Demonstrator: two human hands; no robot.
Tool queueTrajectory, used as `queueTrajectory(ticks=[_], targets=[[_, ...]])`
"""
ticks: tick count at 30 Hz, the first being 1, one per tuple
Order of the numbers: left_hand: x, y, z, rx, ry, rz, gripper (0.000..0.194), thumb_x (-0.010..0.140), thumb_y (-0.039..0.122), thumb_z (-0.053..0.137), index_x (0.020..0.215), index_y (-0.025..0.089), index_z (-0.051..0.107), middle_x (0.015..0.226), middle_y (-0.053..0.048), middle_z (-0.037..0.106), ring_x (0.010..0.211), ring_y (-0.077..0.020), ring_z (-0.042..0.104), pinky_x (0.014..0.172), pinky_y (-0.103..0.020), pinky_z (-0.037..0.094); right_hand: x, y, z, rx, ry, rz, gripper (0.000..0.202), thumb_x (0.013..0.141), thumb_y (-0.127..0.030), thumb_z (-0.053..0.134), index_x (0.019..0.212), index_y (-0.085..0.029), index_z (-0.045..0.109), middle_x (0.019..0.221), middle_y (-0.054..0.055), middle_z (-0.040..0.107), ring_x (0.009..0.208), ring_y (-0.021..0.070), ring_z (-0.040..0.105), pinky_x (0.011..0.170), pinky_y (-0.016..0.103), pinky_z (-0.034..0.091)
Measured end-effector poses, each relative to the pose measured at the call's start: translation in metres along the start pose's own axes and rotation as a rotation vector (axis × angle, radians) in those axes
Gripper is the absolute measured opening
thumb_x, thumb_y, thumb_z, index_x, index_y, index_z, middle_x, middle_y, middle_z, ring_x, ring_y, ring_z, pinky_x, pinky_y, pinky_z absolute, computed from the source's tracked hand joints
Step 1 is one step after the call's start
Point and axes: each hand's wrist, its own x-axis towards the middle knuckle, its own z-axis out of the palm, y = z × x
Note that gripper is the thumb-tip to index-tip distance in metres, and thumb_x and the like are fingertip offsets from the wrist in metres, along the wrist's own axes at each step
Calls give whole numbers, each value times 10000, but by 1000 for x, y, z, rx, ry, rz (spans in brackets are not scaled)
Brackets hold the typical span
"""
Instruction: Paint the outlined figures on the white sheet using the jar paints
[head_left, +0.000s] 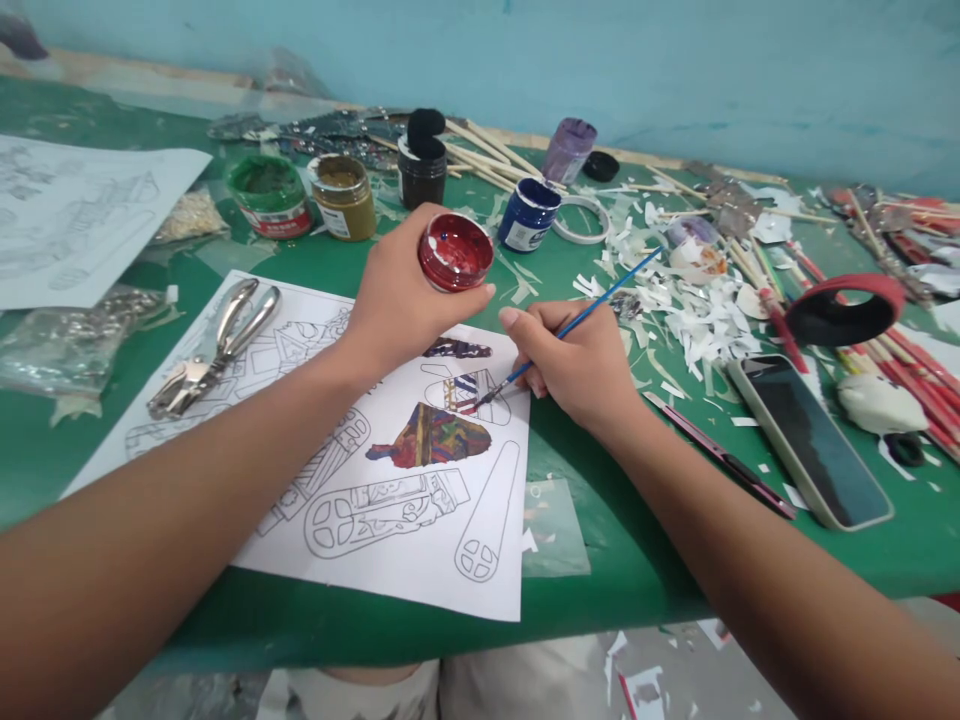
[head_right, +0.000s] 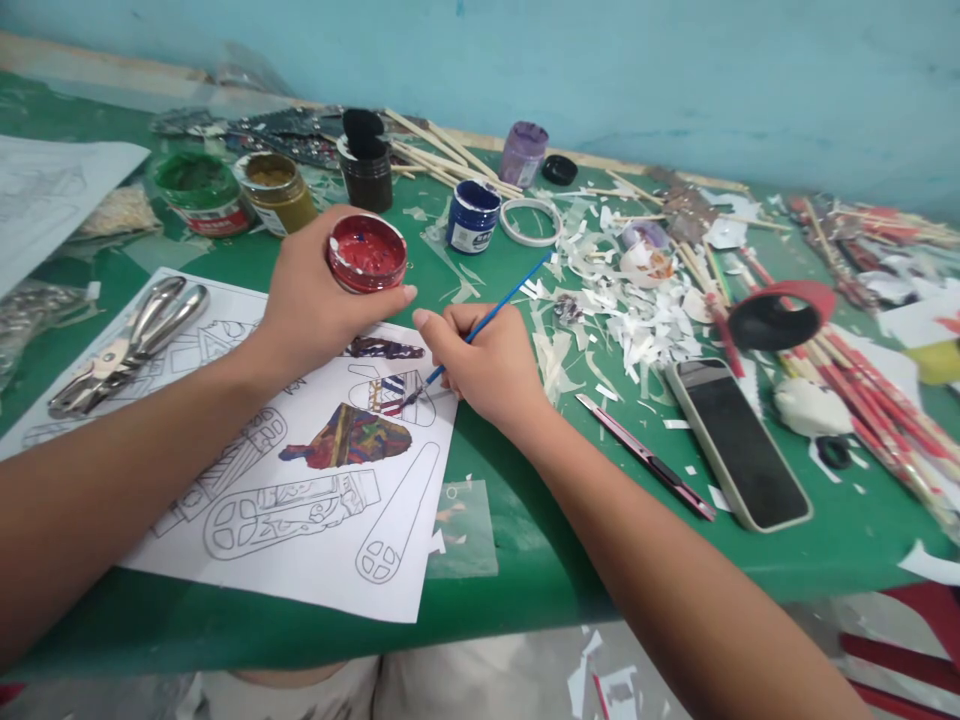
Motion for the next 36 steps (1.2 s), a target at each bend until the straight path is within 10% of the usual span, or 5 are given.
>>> queueTrajectory(ticks=[36], targets=[[-4,5,0,3,55,21,354,656,231,821,927,205,595,907,-16,675,876,-212,643,826,-360,555,2,4,1,70,-7,-2,500,886,-330,641,448,-204,436,315,-85,395,278,38,343,346,193,299]])
